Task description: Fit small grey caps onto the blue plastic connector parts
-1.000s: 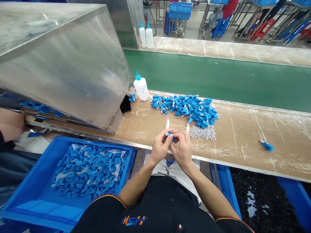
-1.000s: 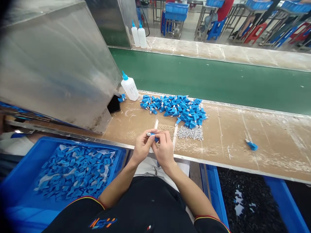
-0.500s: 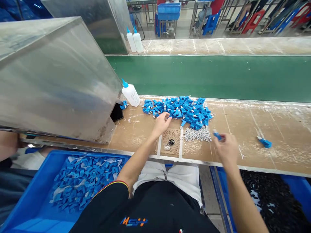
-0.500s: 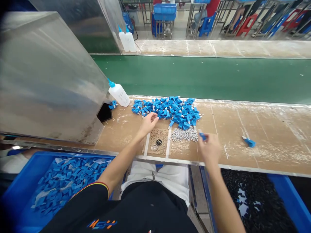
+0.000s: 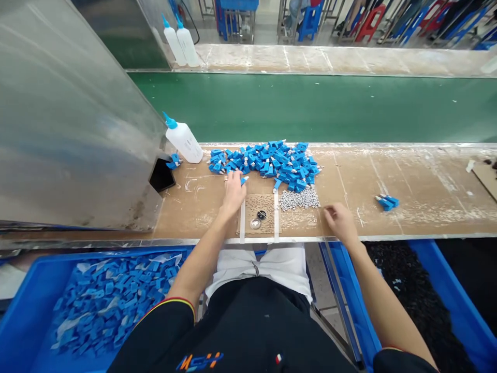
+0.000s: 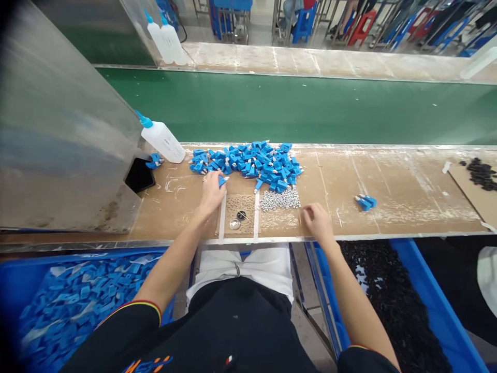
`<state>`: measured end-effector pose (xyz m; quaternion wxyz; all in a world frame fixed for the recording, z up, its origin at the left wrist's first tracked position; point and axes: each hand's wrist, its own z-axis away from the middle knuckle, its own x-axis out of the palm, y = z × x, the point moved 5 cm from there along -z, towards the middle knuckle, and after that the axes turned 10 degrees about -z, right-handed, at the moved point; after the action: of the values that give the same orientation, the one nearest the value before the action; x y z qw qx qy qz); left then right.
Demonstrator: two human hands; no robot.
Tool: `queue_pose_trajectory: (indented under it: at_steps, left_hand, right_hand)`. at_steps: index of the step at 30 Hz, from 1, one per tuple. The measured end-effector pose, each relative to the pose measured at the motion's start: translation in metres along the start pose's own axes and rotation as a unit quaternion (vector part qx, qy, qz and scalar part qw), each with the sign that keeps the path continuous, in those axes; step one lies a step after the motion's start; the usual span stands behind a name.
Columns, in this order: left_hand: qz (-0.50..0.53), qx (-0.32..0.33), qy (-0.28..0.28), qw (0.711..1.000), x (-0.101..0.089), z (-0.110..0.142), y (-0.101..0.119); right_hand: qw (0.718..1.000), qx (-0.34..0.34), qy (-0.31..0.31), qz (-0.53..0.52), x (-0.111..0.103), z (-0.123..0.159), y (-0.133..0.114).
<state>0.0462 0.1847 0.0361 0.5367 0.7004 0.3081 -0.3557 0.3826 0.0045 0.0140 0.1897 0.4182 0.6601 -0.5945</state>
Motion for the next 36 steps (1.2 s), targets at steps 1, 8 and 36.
queue_pose_trajectory:
  at_steps: [1, 8, 36]
  left_hand:
    - [-0.001, -0.009, 0.005, 1.000, -0.009, 0.010, -0.008]
    - [0.190, -0.146, -0.105, 0.965, -0.031, 0.090, -0.052]
    - [0.604, -0.189, -0.118, 0.766, 0.016, 0.136, -0.044]
  right_hand:
    - [1.000, -0.008, -0.019, -0.016, 0.010, 0.002, -0.007]
    - [0.994, -0.024, -0.101, 0.046, 0.021, -0.015, -0.014]
    - [0.931, -0.289, -0.180, 0.133, 0.104, 0.013, -0.109]
